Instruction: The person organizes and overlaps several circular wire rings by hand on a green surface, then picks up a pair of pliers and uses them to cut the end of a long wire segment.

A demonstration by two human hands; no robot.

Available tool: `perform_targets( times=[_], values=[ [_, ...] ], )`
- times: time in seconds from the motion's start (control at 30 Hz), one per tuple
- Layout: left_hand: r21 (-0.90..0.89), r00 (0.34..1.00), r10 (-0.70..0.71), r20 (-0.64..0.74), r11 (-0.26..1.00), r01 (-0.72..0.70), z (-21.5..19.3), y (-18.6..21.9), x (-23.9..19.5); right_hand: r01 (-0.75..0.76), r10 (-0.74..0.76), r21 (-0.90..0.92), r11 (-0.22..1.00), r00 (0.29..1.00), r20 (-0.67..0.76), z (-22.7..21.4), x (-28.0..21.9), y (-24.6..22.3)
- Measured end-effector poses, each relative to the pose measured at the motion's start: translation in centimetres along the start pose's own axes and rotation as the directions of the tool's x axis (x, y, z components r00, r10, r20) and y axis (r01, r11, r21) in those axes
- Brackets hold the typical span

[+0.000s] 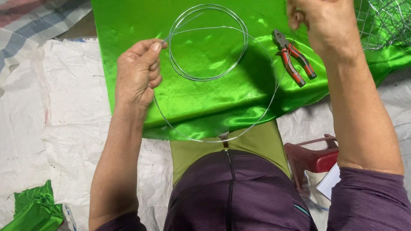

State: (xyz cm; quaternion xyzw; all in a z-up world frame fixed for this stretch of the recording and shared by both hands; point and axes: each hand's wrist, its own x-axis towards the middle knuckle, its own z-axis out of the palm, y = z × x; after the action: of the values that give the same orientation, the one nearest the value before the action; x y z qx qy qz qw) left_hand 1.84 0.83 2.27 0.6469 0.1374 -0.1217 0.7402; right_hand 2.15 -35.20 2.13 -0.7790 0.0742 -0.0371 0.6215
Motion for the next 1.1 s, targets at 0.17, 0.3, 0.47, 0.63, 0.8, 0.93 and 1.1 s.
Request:
perform_targets(
  times=[0.17,0.3,0.47,0.63,0.8,0.93,1.1],
  values=[
    [0.025,0.999,0.017,0.049,1.0,-0.018,1.5,-0.1,0.3,0.768,-0.642,-0.294,0.569,0.638,0.426,2.5,-2.1,-0.3],
    [0.043,0.998,0.027,0.054,0.999,-0.029,2.7,-0.1,-1.0,0.682,-0.672,-0.729,-0.06,0.513,0.534,5.7,-2.5,3.1],
    [0.005,0.994,0.045,0.103,0.999,-0.046,3.0,-0.7,-2.3,0.532,-0.839,-0.846,-0.023,0.45,0.306,8.7,-4.2,3.4],
    [-0.1,0.976,0.17,0.134,0.982,-0.158,2.8,-1.3,-3.4,0.599,-0.871,-0.776,0.198,0.471,0.141,8.8,-3.3,5.6],
    [-0.114,0.992,0.083,0.094,0.991,-0.072,1.1,-1.8,-2.6,0.721,-0.839,-0.472,0.508,0.538,-0.082,6.1,-3.0,1.5],
    [-0.107,0.99,0.087,0.113,0.991,-0.075,0.7,-1.8,-2.9,0.409,-0.423,-0.281,0.868,0.906,0.014,4.3,-1.5,0.1],
    [-0.108,0.986,0.101,0.134,0.99,-0.086,0.4,-2.0,-2.8,-0.186,0.217,-0.118,0.975,0.907,0.361,4.5,-1.5,-2.0]
  ],
)
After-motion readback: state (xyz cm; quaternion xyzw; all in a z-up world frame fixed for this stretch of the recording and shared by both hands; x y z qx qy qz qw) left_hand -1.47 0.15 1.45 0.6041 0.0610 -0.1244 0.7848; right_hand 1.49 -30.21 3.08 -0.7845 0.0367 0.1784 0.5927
